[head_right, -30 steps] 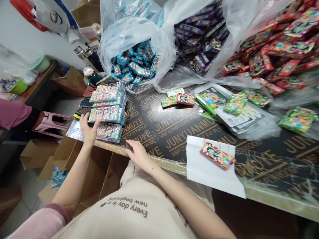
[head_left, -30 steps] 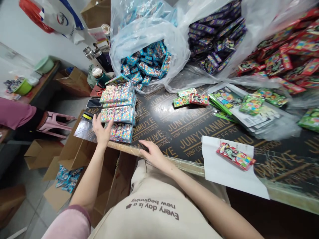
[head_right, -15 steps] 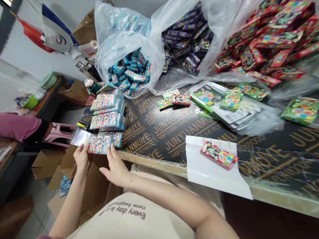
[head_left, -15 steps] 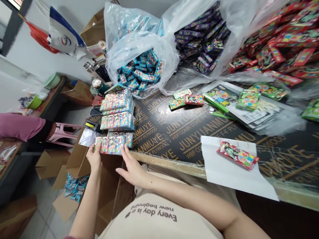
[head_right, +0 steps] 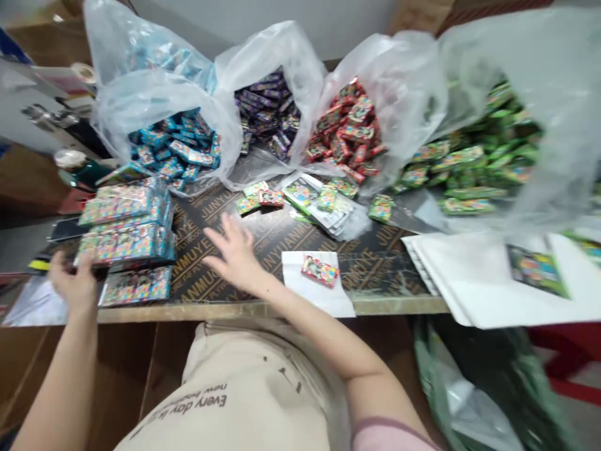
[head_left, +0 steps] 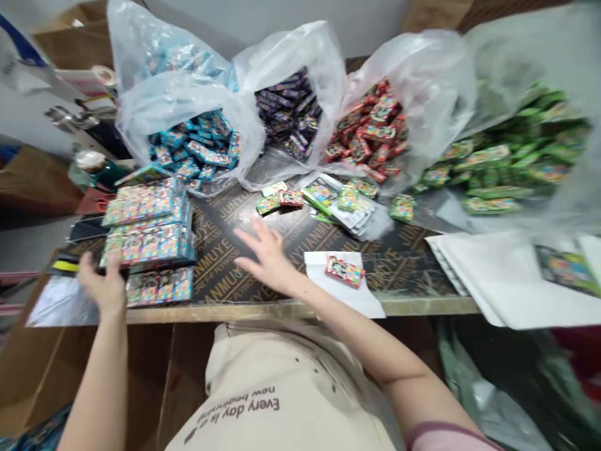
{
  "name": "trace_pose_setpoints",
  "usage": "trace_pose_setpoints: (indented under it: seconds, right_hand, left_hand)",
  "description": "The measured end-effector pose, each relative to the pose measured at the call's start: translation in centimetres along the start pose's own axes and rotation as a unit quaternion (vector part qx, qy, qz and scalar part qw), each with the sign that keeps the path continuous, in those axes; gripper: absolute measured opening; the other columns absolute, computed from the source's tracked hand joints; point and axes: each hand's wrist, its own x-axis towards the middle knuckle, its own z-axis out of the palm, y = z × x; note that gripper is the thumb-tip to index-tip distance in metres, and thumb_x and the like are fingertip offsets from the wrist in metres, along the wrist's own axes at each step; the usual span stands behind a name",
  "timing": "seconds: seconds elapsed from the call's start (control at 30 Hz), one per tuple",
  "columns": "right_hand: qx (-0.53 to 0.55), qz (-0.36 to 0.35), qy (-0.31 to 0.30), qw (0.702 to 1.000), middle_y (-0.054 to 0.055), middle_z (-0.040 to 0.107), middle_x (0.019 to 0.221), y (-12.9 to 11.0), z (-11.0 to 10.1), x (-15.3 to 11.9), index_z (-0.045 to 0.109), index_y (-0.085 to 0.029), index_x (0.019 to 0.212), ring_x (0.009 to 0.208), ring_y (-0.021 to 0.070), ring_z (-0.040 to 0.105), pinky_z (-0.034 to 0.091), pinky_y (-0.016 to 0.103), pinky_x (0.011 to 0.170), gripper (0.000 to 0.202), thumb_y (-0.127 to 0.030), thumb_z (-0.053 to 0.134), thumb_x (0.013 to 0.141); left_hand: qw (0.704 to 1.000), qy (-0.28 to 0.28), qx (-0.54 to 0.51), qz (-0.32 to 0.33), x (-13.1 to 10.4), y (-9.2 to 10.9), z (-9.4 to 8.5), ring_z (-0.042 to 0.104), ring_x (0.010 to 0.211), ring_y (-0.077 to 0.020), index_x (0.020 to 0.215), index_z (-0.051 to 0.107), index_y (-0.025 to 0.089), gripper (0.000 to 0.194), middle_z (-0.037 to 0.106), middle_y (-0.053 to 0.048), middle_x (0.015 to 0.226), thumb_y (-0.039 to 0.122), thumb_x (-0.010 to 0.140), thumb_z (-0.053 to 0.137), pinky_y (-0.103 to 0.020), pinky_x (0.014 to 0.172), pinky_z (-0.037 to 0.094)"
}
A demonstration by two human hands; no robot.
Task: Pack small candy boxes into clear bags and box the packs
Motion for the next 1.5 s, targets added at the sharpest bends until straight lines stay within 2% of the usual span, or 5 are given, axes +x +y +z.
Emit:
trace_pose_setpoints:
  seconds: [0.23,0.63,0.97,1.2,1.5]
  right_hand:
    - [-0.277,0.246,0.142,0.918,0.024,0.04,0.145,16.0,-10.7,-4.0,0.05,-0.014,0.136,0.133,0.0404,0.036,0.035,0.058,0.099,0.059,-0.035,0.064,0.082]
    - [-0.413,0.145,0.074,0.896,0.021,0.056,0.131,18.4,-11.0,-6.2,0.044,-0.011,0.14,0.105,0.0294,0.06,0.044,0.04,0.088,0.048,-0.021,0.044,0.094]
    - [-0.431,0.114,0.09,0.891,0.02,0.072,0.087,18.2,-12.6,-7.1,0.059,-0.003,0.125,0.079,0.0252,0.066,0.046,0.035,0.074,0.041,-0.018,0.034,0.097]
    - [-0.35,-0.071,0.251,0.9,0.009,0.07,0.067,8.3,-7.7,-7.3,0.06,-0.012,0.128,0.051,0.0172,0.059,0.045,0.029,0.057,0.038,-0.021,0.045,0.095]
    - [0.047,-0.103,0.201,0.973,0.014,0.061,0.126,1.6,-5.0,-6.5,0.049,-0.022,0.134,0.118,0.0281,0.057,0.047,0.046,0.097,0.053,-0.054,0.047,0.092]
  left_hand:
    - [0.946,0.024,-0.022,0.323,-7.5,8.0,2.3,0.047,0.129,-0.0315,0.128,0.056,0.015,0.059,0.05,-0.017,0.137,0.039,0.076,0.069,-0.048,0.107,0.037]
    - [0.864,-0.358,-0.176,0.308,-16.4,18.3,8.7,0.052,0.123,-0.0256,0.114,0.063,0.02,0.028,0.053,-0.013,0.133,0.027,0.087,0.057,-0.044,0.103,0.045]
    - [0.835,-0.454,-0.204,0.236,-16.7,19.4,9.3,0.056,0.119,-0.0276,0.106,0.068,0.019,0.025,0.057,-0.014,0.129,0.028,0.083,0.061,-0.047,0.103,0.043]
    - [0.716,-0.499,-0.443,-0.206,-17.6,23.5,10.9,0.056,0.117,-0.0245,0.129,0.05,0.027,0.075,0.052,-0.009,0.135,0.038,0.061,0.079,-0.036,0.095,0.046]
    - [0.595,-0.552,-0.487,-0.322,-17.2,21.1,8.8,0.061,0.095,-0.0225,0.104,0.068,0.015,0.053,0.068,-0.01,0.103,0.051,0.064,0.068,-0.03,0.079,0.046]
